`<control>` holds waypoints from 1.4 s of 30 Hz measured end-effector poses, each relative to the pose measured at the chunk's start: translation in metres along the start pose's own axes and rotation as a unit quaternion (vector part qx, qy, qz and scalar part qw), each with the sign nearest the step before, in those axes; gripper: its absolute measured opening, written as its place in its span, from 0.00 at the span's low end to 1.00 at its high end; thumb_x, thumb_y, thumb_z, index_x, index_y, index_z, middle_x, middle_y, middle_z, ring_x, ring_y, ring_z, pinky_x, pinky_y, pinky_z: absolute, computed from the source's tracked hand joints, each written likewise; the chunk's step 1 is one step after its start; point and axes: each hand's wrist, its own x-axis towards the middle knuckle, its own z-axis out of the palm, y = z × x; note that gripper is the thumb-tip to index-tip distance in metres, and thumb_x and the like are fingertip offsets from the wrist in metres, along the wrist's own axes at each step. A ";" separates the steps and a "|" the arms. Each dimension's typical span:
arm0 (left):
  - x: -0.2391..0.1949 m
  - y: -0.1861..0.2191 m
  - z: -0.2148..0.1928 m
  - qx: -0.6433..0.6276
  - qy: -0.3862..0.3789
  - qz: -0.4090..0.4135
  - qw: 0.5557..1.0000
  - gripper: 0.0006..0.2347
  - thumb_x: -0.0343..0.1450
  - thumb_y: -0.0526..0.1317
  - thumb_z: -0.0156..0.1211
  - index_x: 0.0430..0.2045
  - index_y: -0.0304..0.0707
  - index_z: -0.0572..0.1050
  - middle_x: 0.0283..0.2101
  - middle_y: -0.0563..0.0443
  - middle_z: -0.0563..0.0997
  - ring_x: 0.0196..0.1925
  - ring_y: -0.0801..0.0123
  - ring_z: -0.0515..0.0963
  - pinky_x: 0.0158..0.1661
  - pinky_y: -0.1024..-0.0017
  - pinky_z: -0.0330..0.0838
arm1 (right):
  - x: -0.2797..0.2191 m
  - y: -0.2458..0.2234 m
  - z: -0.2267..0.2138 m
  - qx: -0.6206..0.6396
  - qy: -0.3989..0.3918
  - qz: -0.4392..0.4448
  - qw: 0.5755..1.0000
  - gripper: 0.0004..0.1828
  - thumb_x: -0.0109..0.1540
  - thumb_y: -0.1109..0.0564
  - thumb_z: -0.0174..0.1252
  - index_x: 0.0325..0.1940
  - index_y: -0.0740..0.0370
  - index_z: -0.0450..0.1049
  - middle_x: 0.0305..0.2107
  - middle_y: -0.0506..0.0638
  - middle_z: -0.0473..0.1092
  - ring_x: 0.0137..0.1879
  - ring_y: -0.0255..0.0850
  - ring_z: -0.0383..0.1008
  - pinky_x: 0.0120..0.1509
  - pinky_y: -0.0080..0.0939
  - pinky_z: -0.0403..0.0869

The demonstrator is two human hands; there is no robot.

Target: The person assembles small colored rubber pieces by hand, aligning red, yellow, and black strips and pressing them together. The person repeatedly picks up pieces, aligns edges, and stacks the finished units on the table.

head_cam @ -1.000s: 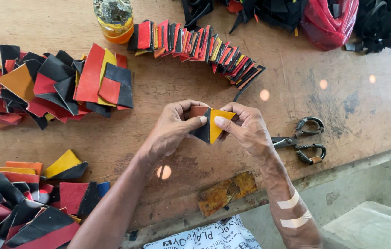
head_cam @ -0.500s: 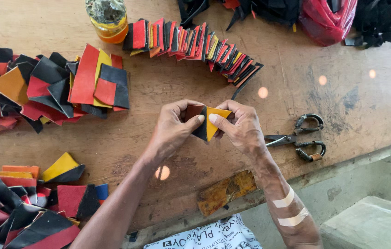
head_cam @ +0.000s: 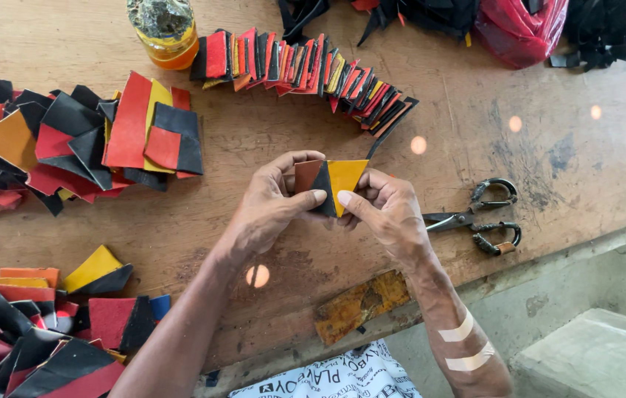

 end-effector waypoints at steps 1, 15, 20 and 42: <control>0.000 -0.001 -0.001 -0.002 0.000 -0.005 1.000 0.22 0.66 0.27 0.64 0.56 0.32 0.71 0.44 0.47 0.83 0.41 0.72 0.84 0.41 0.72 0.84 | 0.001 -0.001 0.001 -0.004 0.003 0.002 1.000 0.12 0.63 0.60 0.62 0.49 0.70 0.76 0.30 0.51 0.78 0.31 0.33 0.79 0.35 0.32 0.79; 0.005 -0.018 0.007 -0.016 -0.005 0.017 1.000 0.25 0.63 0.25 0.66 0.56 0.33 0.67 0.45 0.46 0.83 0.43 0.71 0.84 0.41 0.69 0.84 | 0.001 -0.005 -0.005 -0.068 0.003 -0.018 0.998 0.15 0.66 0.57 0.60 0.53 0.69 0.74 0.32 0.50 0.78 0.35 0.31 0.79 0.40 0.31 0.81; 0.004 -0.017 0.007 0.007 -0.064 0.024 0.998 0.22 0.66 0.25 0.63 0.57 0.30 0.69 0.46 0.50 0.82 0.43 0.73 0.82 0.44 0.71 0.82 | 0.002 0.011 -0.017 0.023 -0.040 0.041 0.998 0.17 0.66 0.58 0.60 0.56 0.70 0.73 0.32 0.51 0.77 0.33 0.32 0.77 0.37 0.32 0.78; 0.004 -0.020 0.003 0.042 -0.069 0.011 0.997 0.17 0.69 0.32 0.66 0.52 0.32 0.74 0.37 0.52 0.81 0.36 0.75 0.80 0.40 0.72 0.80 | 0.003 0.011 -0.018 0.009 -0.090 0.035 0.995 0.17 0.66 0.60 0.58 0.57 0.69 0.71 0.37 0.50 0.75 0.38 0.33 0.75 0.42 0.34 0.78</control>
